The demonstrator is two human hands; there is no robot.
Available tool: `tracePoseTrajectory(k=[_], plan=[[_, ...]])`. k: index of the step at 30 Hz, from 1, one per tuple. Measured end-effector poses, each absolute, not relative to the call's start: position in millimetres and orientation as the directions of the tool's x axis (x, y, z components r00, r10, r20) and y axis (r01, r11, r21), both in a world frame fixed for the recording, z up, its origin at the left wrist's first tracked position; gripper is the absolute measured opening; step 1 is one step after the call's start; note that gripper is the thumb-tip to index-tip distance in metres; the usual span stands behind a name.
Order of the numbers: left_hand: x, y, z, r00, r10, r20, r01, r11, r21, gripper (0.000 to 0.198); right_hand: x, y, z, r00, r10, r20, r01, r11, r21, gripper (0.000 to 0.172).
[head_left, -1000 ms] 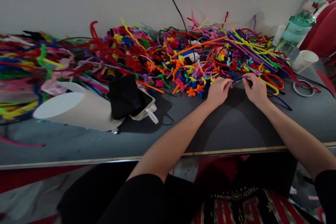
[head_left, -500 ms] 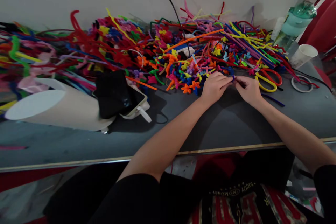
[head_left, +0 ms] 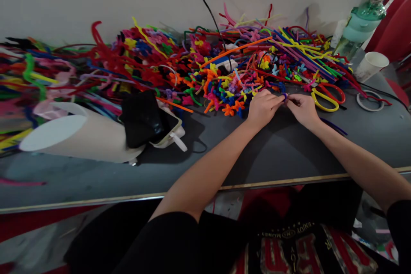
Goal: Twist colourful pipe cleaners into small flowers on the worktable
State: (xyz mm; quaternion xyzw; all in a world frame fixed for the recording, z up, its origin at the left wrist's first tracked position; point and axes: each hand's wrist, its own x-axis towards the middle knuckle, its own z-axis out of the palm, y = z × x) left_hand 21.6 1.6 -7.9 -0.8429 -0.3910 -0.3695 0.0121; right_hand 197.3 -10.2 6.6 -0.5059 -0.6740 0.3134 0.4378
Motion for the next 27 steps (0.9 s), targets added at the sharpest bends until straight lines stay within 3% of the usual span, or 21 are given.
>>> tracePoseTrajectory(k=[5, 8, 14, 18, 27], plan=[[20.4, -0.3, -8.9, 0.409, 0.659, 0.632, 0.704, -0.668, 0.242, 0.037, 196.1, -17.5, 15.0, -0.150, 0.922, 0.357, 0.500, 0.383, -0.777, 0.020], [20.0, 1.1, -11.6, 0.423, 0.631, 0.650, 0.701, -0.683, 0.206, 0.036, 197.7, -15.2, 13.6, -0.166, 0.925, 0.342, 0.468, 0.379, -0.798, 0.021], [19.4, 2.6, -11.9, 0.395, 0.521, 0.756, 0.653, -0.738, 0.168, 0.033, 204.9, -2.0, 11.8, -0.147, 0.977, 0.154, 0.193, 0.181, -0.964, 0.027], [14.8, 3.6, -8.7, 0.343, 0.467, 0.815, 0.590, -0.783, 0.200, 0.032, 215.6, 1.0, 19.4, -0.342, 0.938, -0.062, 0.043, -0.050, -0.998, 0.029], [14.7, 2.4, -6.1, 0.464, 0.318, 0.826, 0.556, -0.831, 0.008, 0.027, 225.3, -1.7, 23.1, -0.634, 0.766, -0.102, -0.023, -0.150, -0.988, 0.029]])
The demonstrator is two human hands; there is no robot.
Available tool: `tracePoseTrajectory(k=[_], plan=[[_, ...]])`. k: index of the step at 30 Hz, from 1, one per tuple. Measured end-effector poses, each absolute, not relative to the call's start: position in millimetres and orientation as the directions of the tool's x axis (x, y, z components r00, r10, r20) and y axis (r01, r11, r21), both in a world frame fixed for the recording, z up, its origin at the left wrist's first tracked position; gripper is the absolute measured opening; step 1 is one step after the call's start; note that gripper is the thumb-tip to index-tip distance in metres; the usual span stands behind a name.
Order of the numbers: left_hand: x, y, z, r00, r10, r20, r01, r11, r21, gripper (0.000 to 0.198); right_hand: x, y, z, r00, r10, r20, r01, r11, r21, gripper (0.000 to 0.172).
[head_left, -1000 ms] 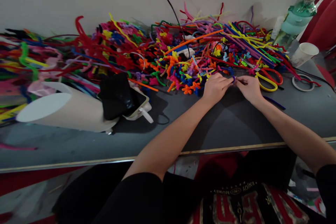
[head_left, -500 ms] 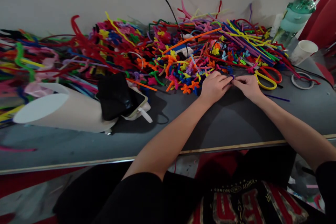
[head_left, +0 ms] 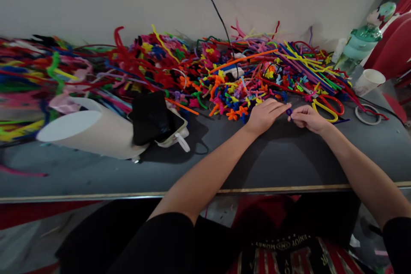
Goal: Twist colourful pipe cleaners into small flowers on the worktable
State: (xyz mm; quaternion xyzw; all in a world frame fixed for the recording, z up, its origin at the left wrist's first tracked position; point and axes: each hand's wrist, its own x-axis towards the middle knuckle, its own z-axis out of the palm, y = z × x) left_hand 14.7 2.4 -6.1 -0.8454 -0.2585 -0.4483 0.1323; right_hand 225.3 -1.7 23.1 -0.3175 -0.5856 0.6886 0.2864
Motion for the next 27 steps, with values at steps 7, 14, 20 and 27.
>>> tracePoseTrajectory(k=[7, 14, 20, 27], plan=[[12.0, -6.5, 2.3, 0.542, 0.215, 0.812, 0.558, -0.815, -0.157, 0.035, 231.4, 0.8, 24.2, -0.738, 0.665, -0.118, 0.008, -0.166, -0.986, 0.035], [12.0, -2.3, 0.2, 0.542, 0.196, 0.817, 0.550, -0.818, -0.168, 0.026, 229.3, -1.2, 25.1, -0.714, 0.682, -0.158, 0.031, -0.195, -0.980, 0.042], [8.5, -3.1, 3.4, 0.590, 0.188, 0.785, 0.522, -0.831, -0.194, 0.018, 227.2, -4.7, 24.3, -0.696, 0.706, -0.129, 0.060, -0.122, -0.991, 0.042], [5.2, -5.5, 8.2, 0.636, 0.100, 0.765, 0.497, -0.811, -0.307, 0.017, 225.5, -5.9, 22.5, -0.724, 0.677, -0.132, 0.068, -0.121, -0.990, 0.043]])
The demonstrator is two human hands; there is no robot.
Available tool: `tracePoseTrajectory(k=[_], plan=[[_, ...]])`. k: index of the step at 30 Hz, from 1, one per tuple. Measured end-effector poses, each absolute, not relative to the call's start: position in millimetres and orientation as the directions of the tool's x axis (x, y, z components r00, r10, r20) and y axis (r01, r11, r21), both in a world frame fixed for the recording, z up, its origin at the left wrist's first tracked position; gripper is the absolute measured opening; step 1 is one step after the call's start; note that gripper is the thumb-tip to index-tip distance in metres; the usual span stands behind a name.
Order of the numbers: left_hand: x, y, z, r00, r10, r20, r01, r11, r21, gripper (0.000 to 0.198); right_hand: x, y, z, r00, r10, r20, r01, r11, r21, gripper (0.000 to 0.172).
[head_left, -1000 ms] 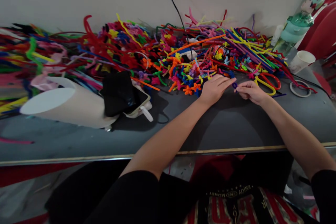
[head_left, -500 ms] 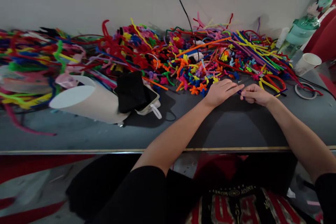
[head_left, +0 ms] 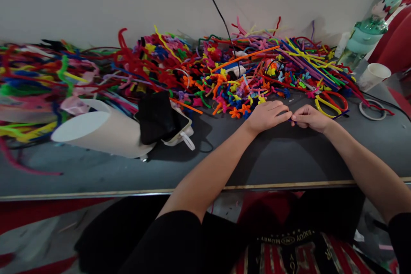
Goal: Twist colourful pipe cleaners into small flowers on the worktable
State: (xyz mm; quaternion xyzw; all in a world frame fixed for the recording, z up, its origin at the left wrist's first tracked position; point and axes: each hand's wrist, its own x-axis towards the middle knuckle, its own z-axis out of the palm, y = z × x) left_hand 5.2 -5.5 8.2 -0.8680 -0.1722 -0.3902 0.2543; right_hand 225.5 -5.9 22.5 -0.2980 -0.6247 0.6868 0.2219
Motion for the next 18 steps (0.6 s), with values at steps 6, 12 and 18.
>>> tracePoseTrajectory(k=[6, 12, 18], plan=[[4.2, -4.5, 6.9, 0.653, 0.233, 0.721, 0.529, -0.821, -0.213, 0.026, 220.5, -8.9, 21.0, -0.690, 0.719, -0.086, -0.040, -0.157, -0.987, 0.045], [0.7, -0.7, 6.8, 0.651, 0.257, 0.714, 0.484, -0.865, -0.130, 0.024, 222.8, -8.3, 23.7, -0.737, 0.670, -0.089, -0.104, -0.243, -0.965, 0.036], [1.4, -3.0, 10.2, 0.667, 0.240, 0.706, 0.504, -0.842, -0.190, 0.025, 229.0, -5.0, 23.3, -0.801, 0.584, -0.130, -0.075, -0.313, -0.947, 0.033]])
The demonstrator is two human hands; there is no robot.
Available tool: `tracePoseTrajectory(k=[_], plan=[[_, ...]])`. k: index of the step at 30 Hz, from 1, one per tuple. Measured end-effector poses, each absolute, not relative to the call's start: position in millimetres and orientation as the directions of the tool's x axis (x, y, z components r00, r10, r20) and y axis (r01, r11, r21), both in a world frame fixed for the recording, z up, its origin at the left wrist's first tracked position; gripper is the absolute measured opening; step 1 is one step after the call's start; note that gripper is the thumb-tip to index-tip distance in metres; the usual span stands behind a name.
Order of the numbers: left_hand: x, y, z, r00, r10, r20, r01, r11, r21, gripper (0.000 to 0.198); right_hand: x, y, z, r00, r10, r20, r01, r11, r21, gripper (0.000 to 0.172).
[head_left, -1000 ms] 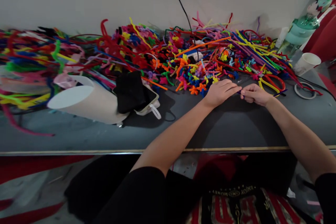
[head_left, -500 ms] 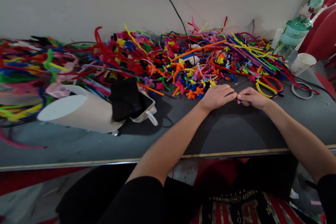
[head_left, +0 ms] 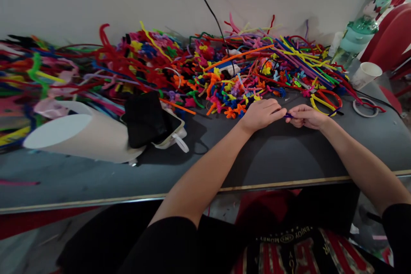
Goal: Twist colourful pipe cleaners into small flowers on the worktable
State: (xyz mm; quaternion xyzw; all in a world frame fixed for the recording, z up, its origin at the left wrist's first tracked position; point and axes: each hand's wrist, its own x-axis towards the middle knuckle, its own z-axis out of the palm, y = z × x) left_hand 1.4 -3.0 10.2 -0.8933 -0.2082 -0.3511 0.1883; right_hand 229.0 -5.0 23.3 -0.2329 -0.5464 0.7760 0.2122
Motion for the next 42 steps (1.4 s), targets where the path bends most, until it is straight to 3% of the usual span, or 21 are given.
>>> tracePoseTrajectory(k=[12, 17, 20, 22, 25, 27, 29, 30, 32, 35, 39, 42], plan=[[-0.1, -3.3, 10.9, 0.709, 0.240, 0.663, 0.502, -0.832, -0.235, 0.029, 226.4, -7.1, 27.7, -0.735, 0.661, -0.153, 0.070, -0.150, -0.986, 0.035], [1.0, -4.6, 14.9, 0.742, 0.279, 0.610, 0.450, -0.881, -0.145, 0.030, 228.2, -7.4, 31.9, -0.667, 0.732, -0.139, 0.219, 0.014, -0.976, 0.036], [10.3, -9.2, 14.6, 0.681, 0.441, 0.585, 0.508, -0.860, 0.057, 0.036, 226.7, -9.2, 34.5, -0.552, 0.834, -0.001, 0.347, 0.228, -0.910, 0.032], [19.9, -12.2, 12.8, 0.575, 0.639, 0.511, 0.562, -0.763, 0.321, 0.041, 223.0, -14.4, 36.7, -0.489, 0.863, 0.129, 0.500, 0.398, -0.769, 0.027], [32.2, -13.6, 9.8, 0.438, 0.873, 0.216, 0.481, -0.430, 0.764, 0.048, 215.3, -25.7, 40.0, -0.468, 0.843, 0.267, 0.720, 0.539, -0.437, 0.026], [34.9, -12.7, 8.1, 0.426, 0.900, 0.090, 0.389, -0.272, 0.880, 0.051, 211.6, -30.6, 40.7, -0.446, 0.835, 0.321, 0.766, 0.542, -0.346, 0.026], [32.2, -11.1, 5.7, 0.427, 0.887, 0.176, 0.390, -0.356, 0.849, 0.051, 210.8, -29.8, 39.1, -0.381, 0.857, 0.347, 0.748, 0.506, -0.429, 0.026], [29.6, -10.2, 4.0, 0.438, 0.857, 0.273, 0.431, -0.466, 0.773, 0.048, 211.5, -27.5, 37.6, -0.343, 0.877, 0.337, 0.713, 0.476, -0.515, 0.024], [23.5, -8.1, -0.5, 0.478, 0.747, 0.463, 0.546, -0.665, 0.509, 0.040, 214.0, -20.5, 33.7, -0.274, 0.922, 0.273, 0.594, 0.385, -0.706, 0.021], [16.7, -4.8, -6.3, 0.505, 0.602, 0.618, 0.654, -0.735, 0.180, 0.035, 218.1, -11.6, 29.3, -0.298, 0.954, 0.033, 0.385, 0.152, -0.910, 0.021], [13.0, -3.4, -2.9, 0.567, 0.461, 0.683, 0.589, -0.806, 0.055, 0.030, 220.9, -9.4, 30.6, -0.461, 0.830, -0.315, 0.220, -0.237, -0.946, 0.025], [11.6, -4.9, 4.5, 0.626, 0.402, 0.668, 0.536, -0.844, 0.005, 0.032, 222.1, -10.0, 33.2, -0.505, 0.789, -0.349, 0.185, -0.296, -0.937, 0.026]])
